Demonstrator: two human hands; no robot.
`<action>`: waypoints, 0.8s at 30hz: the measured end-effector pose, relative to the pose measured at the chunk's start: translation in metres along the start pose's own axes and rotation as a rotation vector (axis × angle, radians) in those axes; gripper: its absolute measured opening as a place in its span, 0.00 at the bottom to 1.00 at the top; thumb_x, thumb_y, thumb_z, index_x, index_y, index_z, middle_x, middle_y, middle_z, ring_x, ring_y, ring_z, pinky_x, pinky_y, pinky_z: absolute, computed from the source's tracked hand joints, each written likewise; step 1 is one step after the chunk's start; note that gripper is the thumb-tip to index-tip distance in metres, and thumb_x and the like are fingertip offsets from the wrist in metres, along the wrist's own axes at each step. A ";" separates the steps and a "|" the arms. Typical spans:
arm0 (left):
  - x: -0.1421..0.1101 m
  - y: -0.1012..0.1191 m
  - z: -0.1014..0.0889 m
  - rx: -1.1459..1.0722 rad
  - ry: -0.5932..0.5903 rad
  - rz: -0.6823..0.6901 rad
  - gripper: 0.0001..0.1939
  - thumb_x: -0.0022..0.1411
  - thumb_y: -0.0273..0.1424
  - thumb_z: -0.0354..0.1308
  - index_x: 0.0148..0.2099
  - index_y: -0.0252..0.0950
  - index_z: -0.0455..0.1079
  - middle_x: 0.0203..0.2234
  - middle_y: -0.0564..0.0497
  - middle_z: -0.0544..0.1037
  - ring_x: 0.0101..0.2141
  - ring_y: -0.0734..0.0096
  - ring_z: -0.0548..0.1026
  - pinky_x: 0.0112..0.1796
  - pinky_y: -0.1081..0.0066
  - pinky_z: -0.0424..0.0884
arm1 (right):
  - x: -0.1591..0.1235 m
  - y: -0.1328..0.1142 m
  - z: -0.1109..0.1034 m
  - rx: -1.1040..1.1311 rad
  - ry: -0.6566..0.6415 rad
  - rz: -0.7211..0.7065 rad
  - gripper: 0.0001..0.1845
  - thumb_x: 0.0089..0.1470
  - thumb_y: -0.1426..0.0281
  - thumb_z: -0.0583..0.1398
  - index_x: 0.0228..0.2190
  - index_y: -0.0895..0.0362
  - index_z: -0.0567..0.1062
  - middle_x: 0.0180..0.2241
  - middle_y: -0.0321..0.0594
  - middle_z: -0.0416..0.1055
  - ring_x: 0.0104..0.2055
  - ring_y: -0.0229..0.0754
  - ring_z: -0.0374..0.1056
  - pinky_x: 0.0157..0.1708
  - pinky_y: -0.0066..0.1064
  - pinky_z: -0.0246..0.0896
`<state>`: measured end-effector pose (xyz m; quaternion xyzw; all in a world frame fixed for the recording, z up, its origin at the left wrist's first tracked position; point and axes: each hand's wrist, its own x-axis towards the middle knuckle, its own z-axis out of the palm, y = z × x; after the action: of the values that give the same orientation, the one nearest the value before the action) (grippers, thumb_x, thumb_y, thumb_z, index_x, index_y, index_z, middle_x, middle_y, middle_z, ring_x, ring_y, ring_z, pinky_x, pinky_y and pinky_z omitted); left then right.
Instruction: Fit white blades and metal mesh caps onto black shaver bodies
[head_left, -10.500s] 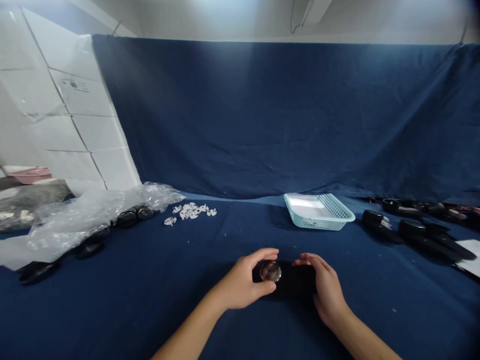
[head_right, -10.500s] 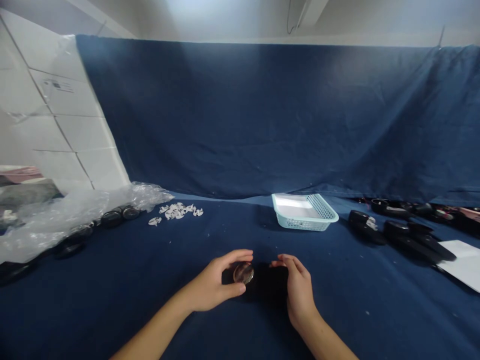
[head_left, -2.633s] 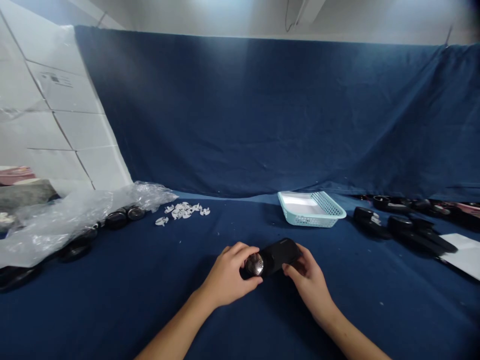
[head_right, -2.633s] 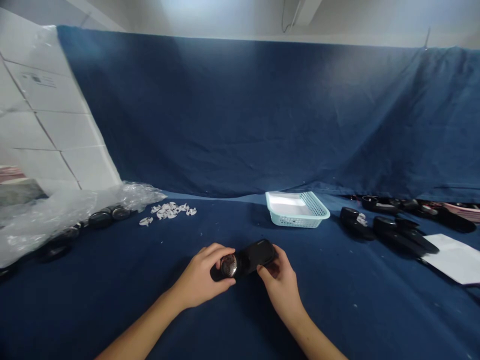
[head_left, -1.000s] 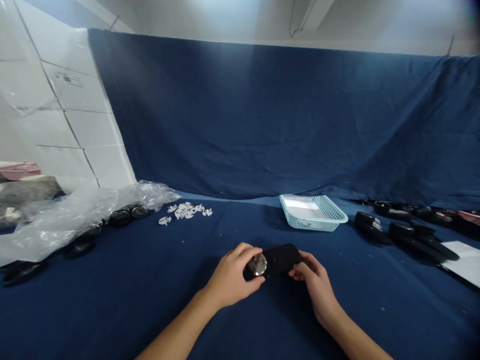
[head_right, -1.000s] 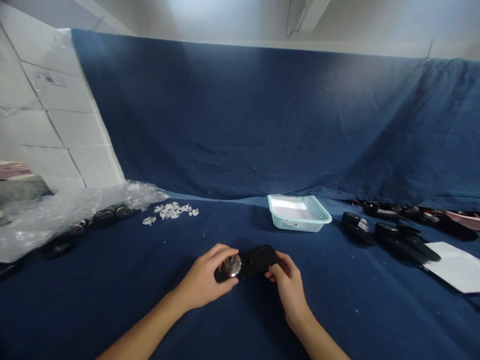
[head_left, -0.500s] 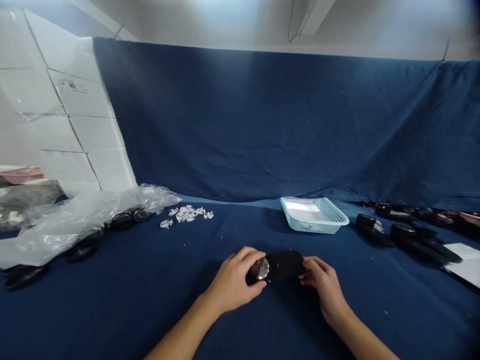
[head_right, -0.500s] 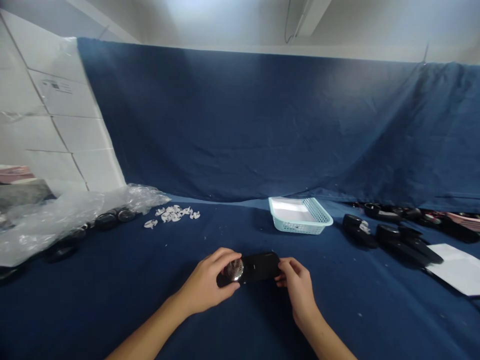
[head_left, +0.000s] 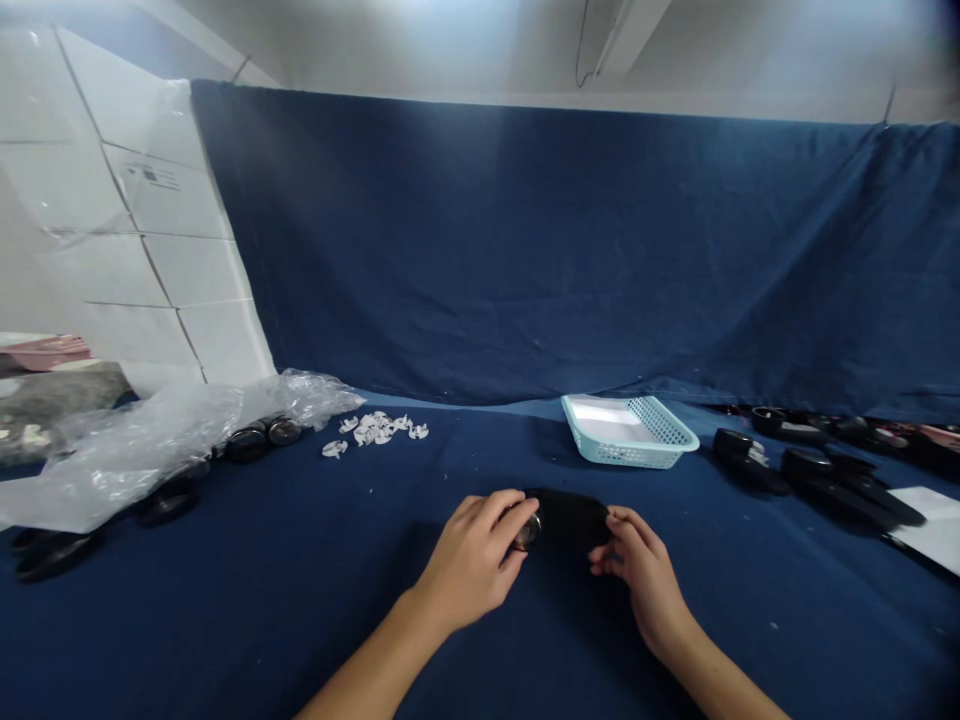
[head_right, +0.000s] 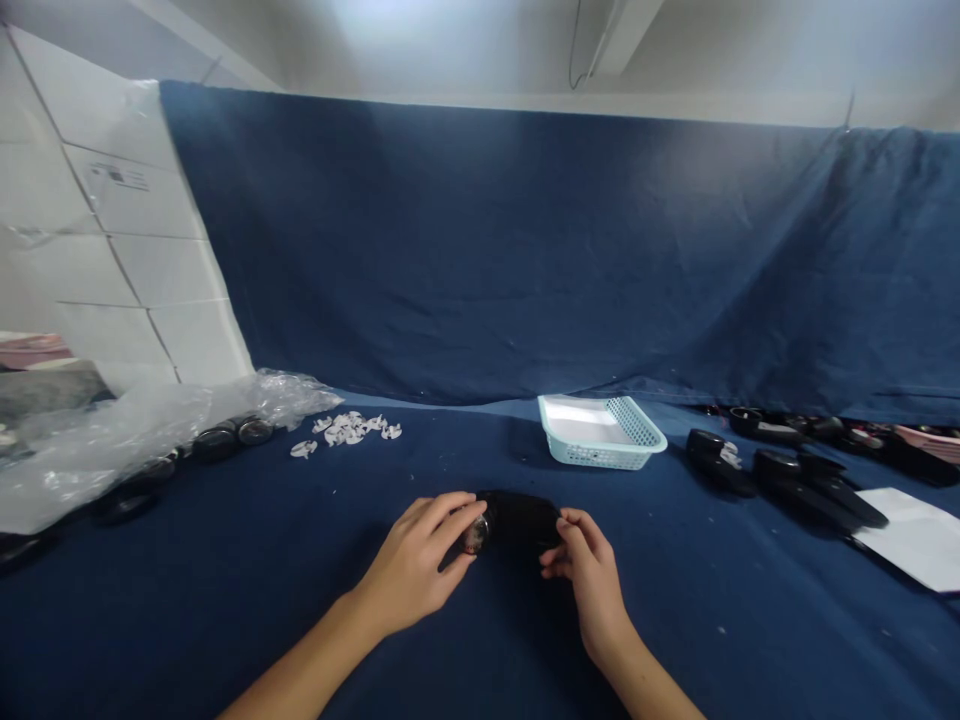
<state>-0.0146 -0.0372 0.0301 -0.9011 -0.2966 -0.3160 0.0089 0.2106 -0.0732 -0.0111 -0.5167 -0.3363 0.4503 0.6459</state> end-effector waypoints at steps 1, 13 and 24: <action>0.001 0.003 -0.001 0.031 0.025 0.041 0.26 0.59 0.21 0.56 0.60 0.38 0.61 0.53 0.46 0.69 0.45 0.59 0.71 0.47 0.57 0.69 | 0.000 0.000 0.000 0.020 -0.009 0.004 0.16 0.51 0.58 0.62 0.37 0.54 0.68 0.24 0.31 0.68 0.24 0.40 0.68 0.23 0.31 0.65; 0.001 0.021 -0.005 0.174 0.144 0.269 0.21 0.63 0.20 0.51 0.57 0.38 0.65 0.53 0.46 0.72 0.41 0.61 0.71 0.45 0.56 0.68 | -0.004 -0.005 0.000 0.313 -0.231 0.112 0.11 0.56 0.61 0.59 0.38 0.54 0.70 0.35 0.40 0.74 0.34 0.47 0.72 0.27 0.36 0.68; 0.000 0.027 -0.004 0.157 0.070 0.235 0.23 0.61 0.18 0.50 0.57 0.38 0.65 0.57 0.47 0.68 0.42 0.62 0.69 0.46 0.57 0.68 | -0.002 -0.003 0.003 0.330 -0.196 0.218 0.16 0.55 0.58 0.60 0.34 0.59 0.74 0.28 0.39 0.74 0.24 0.42 0.67 0.26 0.35 0.66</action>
<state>-0.0020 -0.0599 0.0380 -0.9146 -0.2126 -0.3196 0.1267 0.2084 -0.0740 -0.0077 -0.3910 -0.2615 0.6146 0.6333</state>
